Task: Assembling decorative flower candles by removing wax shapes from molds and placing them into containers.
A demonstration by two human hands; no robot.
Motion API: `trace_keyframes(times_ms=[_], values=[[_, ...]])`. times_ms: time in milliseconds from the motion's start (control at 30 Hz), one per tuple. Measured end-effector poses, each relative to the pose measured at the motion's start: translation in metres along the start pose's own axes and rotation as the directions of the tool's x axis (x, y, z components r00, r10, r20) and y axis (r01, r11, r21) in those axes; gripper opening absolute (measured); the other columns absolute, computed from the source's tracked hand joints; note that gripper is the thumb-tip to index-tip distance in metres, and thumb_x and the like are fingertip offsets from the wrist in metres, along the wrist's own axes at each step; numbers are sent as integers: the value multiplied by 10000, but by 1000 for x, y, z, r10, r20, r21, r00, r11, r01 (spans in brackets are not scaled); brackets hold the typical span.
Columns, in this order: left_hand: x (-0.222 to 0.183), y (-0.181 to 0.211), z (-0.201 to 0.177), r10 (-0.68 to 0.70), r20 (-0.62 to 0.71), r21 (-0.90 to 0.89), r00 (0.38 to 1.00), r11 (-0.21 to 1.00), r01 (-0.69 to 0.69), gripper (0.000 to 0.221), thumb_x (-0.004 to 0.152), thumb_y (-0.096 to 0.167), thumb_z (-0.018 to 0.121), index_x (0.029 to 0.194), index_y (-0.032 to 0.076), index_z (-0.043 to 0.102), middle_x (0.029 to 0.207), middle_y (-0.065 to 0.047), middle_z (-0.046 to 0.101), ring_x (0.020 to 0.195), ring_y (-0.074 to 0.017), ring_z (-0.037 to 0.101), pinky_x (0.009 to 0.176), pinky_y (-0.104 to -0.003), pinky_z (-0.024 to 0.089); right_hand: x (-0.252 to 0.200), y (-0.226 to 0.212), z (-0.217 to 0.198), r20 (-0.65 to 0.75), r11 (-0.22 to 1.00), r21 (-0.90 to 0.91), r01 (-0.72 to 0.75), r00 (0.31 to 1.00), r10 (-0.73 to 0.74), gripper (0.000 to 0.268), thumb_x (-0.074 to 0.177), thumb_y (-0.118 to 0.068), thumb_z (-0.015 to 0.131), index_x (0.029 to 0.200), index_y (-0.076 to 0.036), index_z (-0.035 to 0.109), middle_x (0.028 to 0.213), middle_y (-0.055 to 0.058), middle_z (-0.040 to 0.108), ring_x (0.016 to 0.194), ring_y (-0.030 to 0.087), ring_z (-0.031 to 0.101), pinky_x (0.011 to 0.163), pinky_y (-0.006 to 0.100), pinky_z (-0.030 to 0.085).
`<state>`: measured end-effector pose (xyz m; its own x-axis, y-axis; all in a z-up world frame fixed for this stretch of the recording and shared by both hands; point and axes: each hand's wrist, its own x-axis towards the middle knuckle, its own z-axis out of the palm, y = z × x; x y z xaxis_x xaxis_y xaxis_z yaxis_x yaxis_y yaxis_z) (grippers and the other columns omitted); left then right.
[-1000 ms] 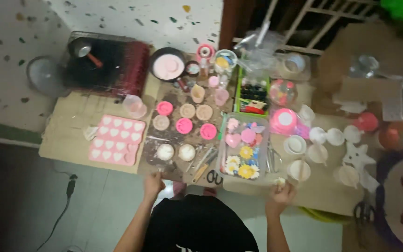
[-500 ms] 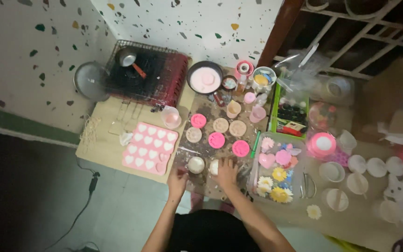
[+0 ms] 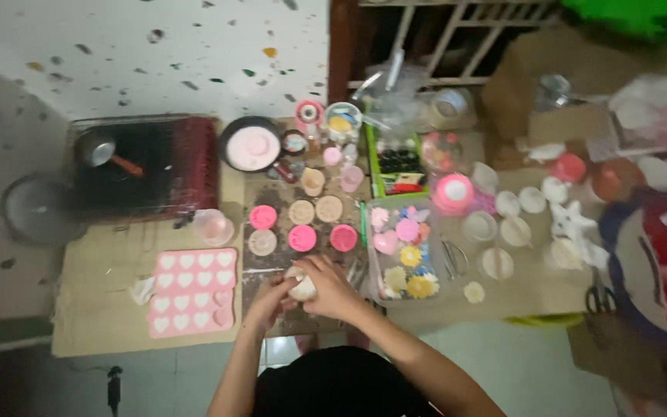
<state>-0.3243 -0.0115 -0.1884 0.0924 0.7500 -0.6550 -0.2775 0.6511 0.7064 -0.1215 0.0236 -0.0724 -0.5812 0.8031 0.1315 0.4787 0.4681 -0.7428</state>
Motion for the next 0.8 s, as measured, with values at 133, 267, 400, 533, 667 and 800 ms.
trace_keyframes(times_ms=[133, 267, 400, 533, 667, 800], values=[[-6, 44, 48, 98, 37, 21, 995, 995, -98, 390, 854, 238, 737, 1186, 36, 693, 1029, -74, 752, 812, -123, 719, 570, -227, 543, -6, -23, -45, -147, 996, -20, 86, 985, -88, 691, 676, -103, 814, 1329, -73, 591, 1387, 135, 595, 1327, 358, 541, 1104, 482, 449], [-49, 103, 117, 252, -20, -98, 967, 963, -253, 374, 835, 144, 760, 1191, 57, 687, 1030, -52, 746, 842, -131, 702, 628, -250, 557, -21, -20, -80, -437, 960, 255, -117, 872, 222, 475, 799, -113, 784, 1237, -34, 619, 1161, 111, 682, 1056, 253, 650, 888, 370, 531], [-80, 129, 167, 501, 109, -207, 858, 856, -474, 352, 837, 65, 778, 1165, 5, 665, 1049, -53, 753, 921, -136, 709, 811, -265, 575, -44, -5, -109, -229, 755, 616, -224, 866, 444, 215, 956, -119, 687, 1146, -20, 684, 865, 5, 689, 698, 73, 568, 576, 231, 462], [-108, 157, 189, 516, 155, -236, 842, 847, -476, 328, 831, 41, 776, 1132, -8, 655, 1022, -59, 743, 913, -131, 706, 810, -277, 574, -51, -18, -144, -242, 779, 610, -144, 902, 356, 140, 973, -121, 692, 1073, -23, 692, 829, -19, 644, 717, 50, 581, 612, 216, 490], [-128, 180, 196, 528, 216, -63, 821, 847, -528, 294, 818, 40, 795, 1094, -21, 716, 976, -59, 759, 860, -112, 701, 778, -270, 569, -55, -20, -171, -157, 703, 683, -200, 899, 409, 112, 939, -104, 729, 955, -15, 662, 784, -9, 637, 647, 62, 572, 569, 221, 459], [-143, 196, 202, 504, 284, -29, 816, 855, -518, 294, 824, 64, 787, 1102, -21, 747, 977, -62, 780, 854, -106, 720, 781, -264, 580, -59, -10, -180, -94, 562, 817, -126, 933, 346, 134, 931, -100, 737, 975, 7, 669, 764, 16, 627, 615, 80, 565, 543, 224, 440]])
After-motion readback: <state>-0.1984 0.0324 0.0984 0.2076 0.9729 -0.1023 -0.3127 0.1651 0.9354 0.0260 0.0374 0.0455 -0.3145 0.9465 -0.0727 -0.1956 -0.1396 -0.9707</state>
